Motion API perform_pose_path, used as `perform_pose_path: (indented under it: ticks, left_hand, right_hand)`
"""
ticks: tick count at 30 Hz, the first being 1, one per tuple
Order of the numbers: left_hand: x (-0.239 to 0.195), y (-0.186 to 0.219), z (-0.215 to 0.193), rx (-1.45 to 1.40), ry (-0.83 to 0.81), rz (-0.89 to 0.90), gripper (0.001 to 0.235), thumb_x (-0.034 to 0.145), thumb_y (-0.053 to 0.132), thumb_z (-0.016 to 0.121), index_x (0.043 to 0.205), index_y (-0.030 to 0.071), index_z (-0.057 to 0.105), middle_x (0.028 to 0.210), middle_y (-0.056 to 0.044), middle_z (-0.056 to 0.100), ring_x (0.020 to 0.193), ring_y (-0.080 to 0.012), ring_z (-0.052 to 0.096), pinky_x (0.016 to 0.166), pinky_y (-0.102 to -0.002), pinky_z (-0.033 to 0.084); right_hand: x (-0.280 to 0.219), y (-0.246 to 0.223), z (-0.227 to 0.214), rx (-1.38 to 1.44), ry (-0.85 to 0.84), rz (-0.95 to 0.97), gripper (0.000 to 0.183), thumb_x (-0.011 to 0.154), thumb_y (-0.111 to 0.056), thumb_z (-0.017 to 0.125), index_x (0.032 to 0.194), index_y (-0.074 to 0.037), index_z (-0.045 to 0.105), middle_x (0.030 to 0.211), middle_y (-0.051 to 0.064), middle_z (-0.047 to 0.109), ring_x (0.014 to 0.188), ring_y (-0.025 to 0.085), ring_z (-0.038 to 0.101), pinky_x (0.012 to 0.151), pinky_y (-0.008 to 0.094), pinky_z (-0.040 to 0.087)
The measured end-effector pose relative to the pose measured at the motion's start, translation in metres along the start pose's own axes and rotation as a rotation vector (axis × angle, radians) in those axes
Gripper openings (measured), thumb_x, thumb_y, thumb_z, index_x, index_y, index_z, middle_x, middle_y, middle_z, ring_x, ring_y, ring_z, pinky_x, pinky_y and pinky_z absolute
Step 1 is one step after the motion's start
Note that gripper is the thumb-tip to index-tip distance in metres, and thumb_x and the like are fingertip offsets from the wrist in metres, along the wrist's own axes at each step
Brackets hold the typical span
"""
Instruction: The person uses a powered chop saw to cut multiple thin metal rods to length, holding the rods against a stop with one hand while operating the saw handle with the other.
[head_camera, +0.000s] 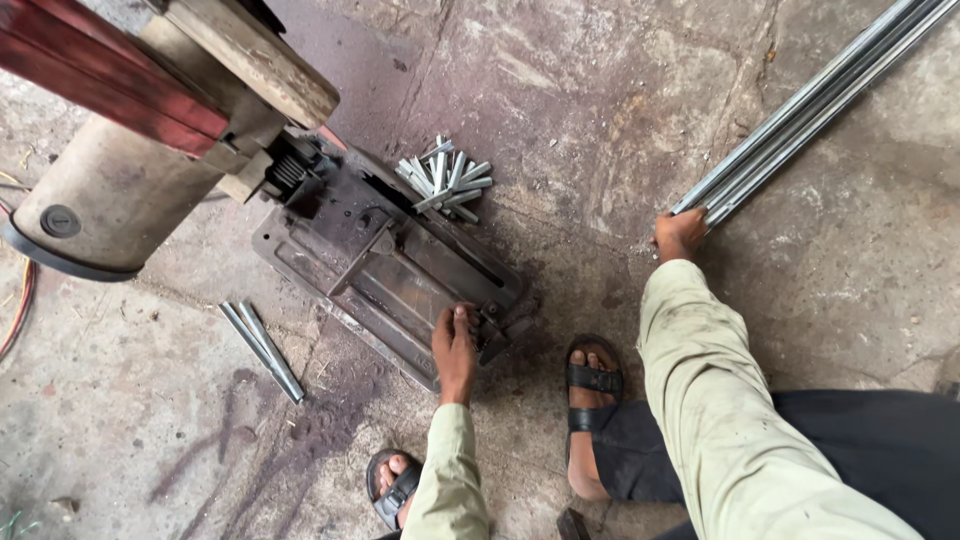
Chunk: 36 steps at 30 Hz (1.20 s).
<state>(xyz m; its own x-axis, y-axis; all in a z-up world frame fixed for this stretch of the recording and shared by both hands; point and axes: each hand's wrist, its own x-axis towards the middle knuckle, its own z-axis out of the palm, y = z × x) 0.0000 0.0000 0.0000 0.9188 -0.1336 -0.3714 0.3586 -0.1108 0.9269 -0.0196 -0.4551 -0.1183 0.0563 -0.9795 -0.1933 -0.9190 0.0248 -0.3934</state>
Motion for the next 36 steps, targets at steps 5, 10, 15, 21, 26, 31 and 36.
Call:
perform_pose_path:
  ticks: [5, 10, 15, 21, 26, 31, 36]
  left_hand:
    - [0.003, 0.003, 0.005, -0.054, -0.029, 0.040, 0.032, 0.108, 0.030, 0.050, 0.108, 0.004, 0.069, 0.084, 0.000, 0.063, 0.070, -0.0082, 0.050, 0.063, -0.026, 0.043]
    - [0.001, 0.021, -0.005, -0.062, 0.022, 0.069, 0.035, 0.108, 0.032, 0.050, 0.107, 0.002, 0.069, 0.088, -0.002, 0.065, 0.074, -0.0088, 0.056, 0.064, -0.027, 0.045]
    - [0.004, 0.044, -0.031, -0.064, 0.118, 0.147, 0.036, 0.108, 0.032, 0.049, 0.108, 0.003, 0.070, 0.089, -0.006, 0.067, 0.072, -0.0121, 0.055, 0.065, -0.029, 0.047]
    - [0.010, 0.052, -0.062, -0.129, 0.241, 0.195, 0.032, 0.109, 0.028, 0.049, 0.108, 0.004, 0.070, 0.093, -0.006, 0.070, 0.079, -0.0140, 0.061, 0.070, -0.029, 0.051]
    - [-0.007, 0.083, -0.072, 0.082, 0.371, 0.255, 0.026, 0.104, 0.027, 0.054, 0.112, 0.007, 0.069, 0.102, -0.009, 0.076, 0.084, -0.0207, 0.068, 0.074, -0.032, 0.054]
    - [-0.019, 0.079, -0.062, 0.649, 0.188, 0.382, 0.029, 0.099, 0.034, 0.063, 0.117, 0.012, 0.069, 0.114, -0.012, 0.072, 0.106, -0.0306, 0.065, 0.092, -0.046, 0.047]
    - [-0.023, 0.027, -0.044, 0.975, 0.048, 0.337, 0.042, 0.085, 0.040, 0.075, 0.118, 0.015, 0.068, 0.116, -0.013, 0.070, 0.111, -0.0345, 0.063, 0.094, -0.055, 0.041]
  right_hand:
    - [-0.021, -0.010, 0.012, 0.302, -0.122, -0.023, 0.046, 0.085, -0.029, 0.079, 0.107, 0.005, 0.056, 0.083, 0.016, 0.072, 0.064, 0.025, 0.075, 0.058, 0.037, 0.062]
    - [-0.067, -0.054, 0.019, 0.845, -0.483, -0.012, 0.029, 0.100, -0.025, 0.059, 0.095, 0.004, 0.061, 0.073, 0.013, 0.068, 0.052, 0.020, 0.062, 0.043, 0.033, 0.049]
    - [-0.174, -0.104, 0.000, 1.107, -0.744, -0.088, 0.022, 0.099, -0.024, 0.050, 0.094, -0.004, 0.058, 0.073, 0.012, 0.069, 0.053, 0.018, 0.064, 0.044, 0.030, 0.050]
    - [-0.349, -0.089, -0.040, 1.061, -0.912, -0.134, 0.035, 0.105, -0.030, 0.041, 0.095, -0.004, 0.063, 0.078, 0.011, 0.074, 0.057, 0.017, 0.069, 0.046, 0.030, 0.050]
    - [-0.445, -0.039, -0.001, 0.958, -1.154, -0.308, 0.031, 0.103, -0.029, 0.052, 0.110, -0.003, 0.069, 0.089, 0.012, 0.071, 0.070, 0.019, 0.065, 0.055, 0.030, 0.050]
    - [-0.475, 0.032, 0.034, 0.812, -1.906, -0.099, 0.037, 0.114, -0.029, 0.050, 0.131, 0.002, 0.059, 0.111, 0.016, 0.067, 0.093, 0.024, 0.064, 0.080, 0.035, 0.051]
    - [-0.464, 0.067, 0.030, 0.604, -2.263, 0.301, 0.041, 0.113, -0.027, 0.048, 0.138, 0.006, 0.051, 0.123, 0.021, 0.066, 0.107, 0.030, 0.068, 0.096, 0.041, 0.056]
